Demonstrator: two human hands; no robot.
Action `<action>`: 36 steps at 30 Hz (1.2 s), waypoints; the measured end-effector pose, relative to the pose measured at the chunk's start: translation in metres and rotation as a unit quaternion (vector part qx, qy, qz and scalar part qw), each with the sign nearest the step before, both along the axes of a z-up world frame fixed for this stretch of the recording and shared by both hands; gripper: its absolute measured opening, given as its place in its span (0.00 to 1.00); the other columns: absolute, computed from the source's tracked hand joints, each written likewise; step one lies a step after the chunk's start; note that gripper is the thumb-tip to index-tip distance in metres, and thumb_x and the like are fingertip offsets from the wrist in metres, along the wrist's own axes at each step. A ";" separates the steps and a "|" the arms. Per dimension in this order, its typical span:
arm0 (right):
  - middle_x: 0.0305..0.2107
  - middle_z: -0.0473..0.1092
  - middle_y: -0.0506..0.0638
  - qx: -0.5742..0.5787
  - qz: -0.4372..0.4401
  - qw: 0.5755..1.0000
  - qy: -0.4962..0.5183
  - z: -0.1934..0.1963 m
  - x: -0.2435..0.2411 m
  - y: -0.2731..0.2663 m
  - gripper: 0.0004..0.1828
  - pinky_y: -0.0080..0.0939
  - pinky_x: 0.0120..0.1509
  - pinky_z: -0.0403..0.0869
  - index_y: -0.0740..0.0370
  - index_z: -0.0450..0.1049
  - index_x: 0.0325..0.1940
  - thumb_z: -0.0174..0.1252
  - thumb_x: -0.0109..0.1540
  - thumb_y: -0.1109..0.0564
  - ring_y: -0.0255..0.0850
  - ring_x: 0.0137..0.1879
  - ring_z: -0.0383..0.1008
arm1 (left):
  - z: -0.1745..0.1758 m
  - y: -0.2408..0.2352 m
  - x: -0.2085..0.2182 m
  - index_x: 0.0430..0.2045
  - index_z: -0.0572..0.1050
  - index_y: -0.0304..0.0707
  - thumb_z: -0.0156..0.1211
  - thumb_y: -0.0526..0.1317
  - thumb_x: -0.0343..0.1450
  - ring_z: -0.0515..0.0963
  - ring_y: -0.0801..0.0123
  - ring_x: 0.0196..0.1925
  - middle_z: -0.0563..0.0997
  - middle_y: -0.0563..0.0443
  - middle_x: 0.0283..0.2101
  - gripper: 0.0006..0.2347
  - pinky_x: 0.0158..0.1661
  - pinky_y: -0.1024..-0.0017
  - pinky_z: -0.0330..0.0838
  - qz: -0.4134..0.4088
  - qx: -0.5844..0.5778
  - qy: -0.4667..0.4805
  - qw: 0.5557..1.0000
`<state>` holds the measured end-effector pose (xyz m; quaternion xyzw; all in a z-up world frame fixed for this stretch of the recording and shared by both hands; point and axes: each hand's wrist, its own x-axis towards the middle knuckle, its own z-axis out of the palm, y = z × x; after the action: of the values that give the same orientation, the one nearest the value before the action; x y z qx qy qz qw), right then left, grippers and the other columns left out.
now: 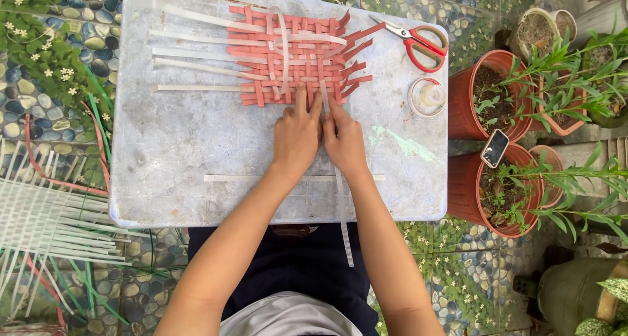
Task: The person is weaving white plastic strips into a red plastic grid to create a woven pattern.
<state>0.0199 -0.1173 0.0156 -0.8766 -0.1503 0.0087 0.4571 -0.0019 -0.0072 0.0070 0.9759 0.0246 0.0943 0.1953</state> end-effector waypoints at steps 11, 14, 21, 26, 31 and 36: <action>0.51 0.72 0.63 -0.018 0.006 1.000 0.001 -0.011 0.004 -0.004 0.22 0.52 0.55 0.73 0.65 0.67 0.64 0.47 0.65 0.63 0.56 0.57 0.72 | -0.008 -0.001 0.001 0.58 0.69 0.43 0.54 0.36 0.69 0.80 0.52 0.32 0.63 0.38 0.58 0.20 0.29 0.59 0.80 0.014 0.028 -0.019 0.999; 0.50 0.72 0.62 -0.020 -0.001 1.000 -0.002 -0.005 0.000 -0.001 0.22 0.52 0.54 0.74 0.64 0.67 0.64 0.47 0.65 0.62 0.56 0.56 0.73 | -0.001 0.001 0.001 0.58 0.68 0.43 0.54 0.35 0.69 0.81 0.51 0.32 0.63 0.39 0.57 0.20 0.28 0.58 0.80 0.008 0.014 -0.004 1.000; 0.40 0.76 0.63 -0.007 -0.002 1.000 -0.021 -0.014 0.002 -0.003 0.22 0.46 0.38 0.75 0.64 0.68 0.63 0.46 0.64 0.64 0.47 0.42 0.79 | -0.003 0.001 0.002 0.59 0.67 0.44 0.55 0.35 0.69 0.80 0.50 0.33 0.61 0.38 0.58 0.21 0.29 0.56 0.80 0.003 0.008 0.010 1.000; 0.32 0.76 0.64 -0.010 -0.011 0.999 -0.045 -0.014 0.001 -0.001 0.20 0.43 0.30 0.71 0.66 0.69 0.61 0.47 0.64 0.64 0.42 0.32 0.77 | -0.004 0.001 0.003 0.61 0.65 0.46 0.55 0.37 0.69 0.80 0.50 0.33 0.60 0.38 0.59 0.23 0.29 0.55 0.80 0.003 0.012 0.022 1.000; 0.24 0.75 0.62 -0.002 -0.012 0.999 -0.052 -0.029 0.005 -0.006 0.19 0.39 0.24 0.66 0.67 0.70 0.60 0.47 0.65 0.64 0.36 0.24 0.70 | -0.004 0.001 0.005 0.62 0.65 0.48 0.56 0.38 0.69 0.81 0.50 0.33 0.60 0.39 0.59 0.23 0.29 0.56 0.81 0.000 0.016 0.032 0.999; 0.24 0.75 0.63 0.018 -0.018 0.998 -0.057 -0.029 0.004 -0.005 0.18 0.37 0.25 0.65 0.68 0.70 0.59 0.46 0.65 0.64 0.33 0.25 0.69 | -0.005 0.001 0.004 0.62 0.64 0.48 0.57 0.38 0.69 0.81 0.51 0.33 0.60 0.39 0.59 0.24 0.29 0.56 0.81 -0.003 0.025 0.037 0.999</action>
<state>0.0235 -0.1221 -0.0138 -0.8697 -0.1609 -0.0521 0.4638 0.0026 -0.0064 0.0025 0.9833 0.0264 0.0585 0.1705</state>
